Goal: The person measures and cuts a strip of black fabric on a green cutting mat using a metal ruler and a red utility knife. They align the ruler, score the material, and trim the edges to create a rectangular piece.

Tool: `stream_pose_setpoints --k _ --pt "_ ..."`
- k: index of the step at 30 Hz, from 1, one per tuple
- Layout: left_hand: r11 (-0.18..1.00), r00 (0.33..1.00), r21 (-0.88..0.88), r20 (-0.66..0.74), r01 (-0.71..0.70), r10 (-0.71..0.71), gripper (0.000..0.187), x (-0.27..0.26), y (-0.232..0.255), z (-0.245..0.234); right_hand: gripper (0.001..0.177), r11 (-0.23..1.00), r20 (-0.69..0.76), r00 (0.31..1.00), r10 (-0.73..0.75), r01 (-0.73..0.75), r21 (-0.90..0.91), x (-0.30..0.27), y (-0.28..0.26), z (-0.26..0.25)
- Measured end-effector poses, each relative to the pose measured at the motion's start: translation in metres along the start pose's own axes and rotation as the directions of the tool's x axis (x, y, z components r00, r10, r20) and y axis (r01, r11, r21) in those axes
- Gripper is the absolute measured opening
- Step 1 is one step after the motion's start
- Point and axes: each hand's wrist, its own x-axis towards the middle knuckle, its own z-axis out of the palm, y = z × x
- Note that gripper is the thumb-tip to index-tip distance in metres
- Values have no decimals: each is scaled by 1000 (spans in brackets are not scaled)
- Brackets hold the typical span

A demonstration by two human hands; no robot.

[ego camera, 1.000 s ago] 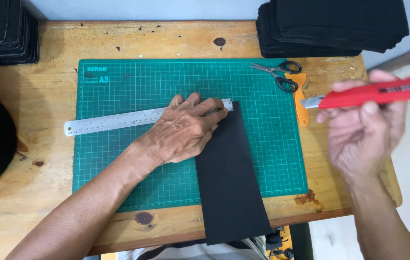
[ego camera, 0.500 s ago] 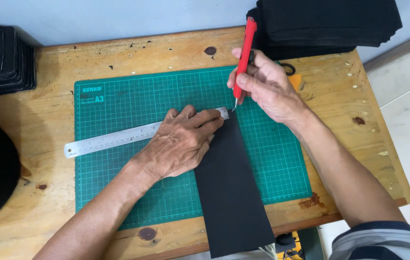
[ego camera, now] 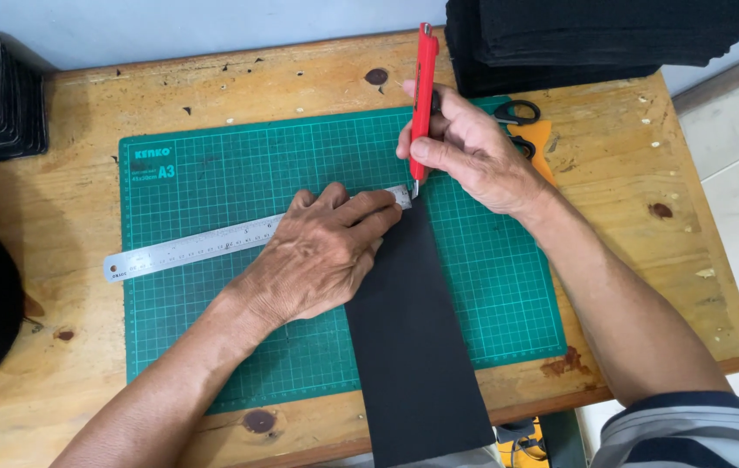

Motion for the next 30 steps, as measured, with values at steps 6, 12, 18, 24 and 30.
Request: stream_pose_setpoints --k 6,12,18,24,30 --pt "1000 1000 -13 24 10 -10 42 0 1 -1 61 999 34 999 -11 10 34 1 2 -1" --pt "1000 1000 7 16 5 -5 40 2 2 0 61 1000 49 999 -10 10 1 2 -1 -1" --pt "1000 1000 10 13 8 -8 41 2 2 1 61 1000 84 996 -24 25 -1 3 -1 -2" --pt "1000 1000 29 -11 -8 8 41 0 2 3 57 999 108 993 -42 45 -27 5 -3 -4" --pt "1000 1000 20 8 -8 8 42 1 2 1 60 998 139 989 -44 51 -49 8 -8 -3"
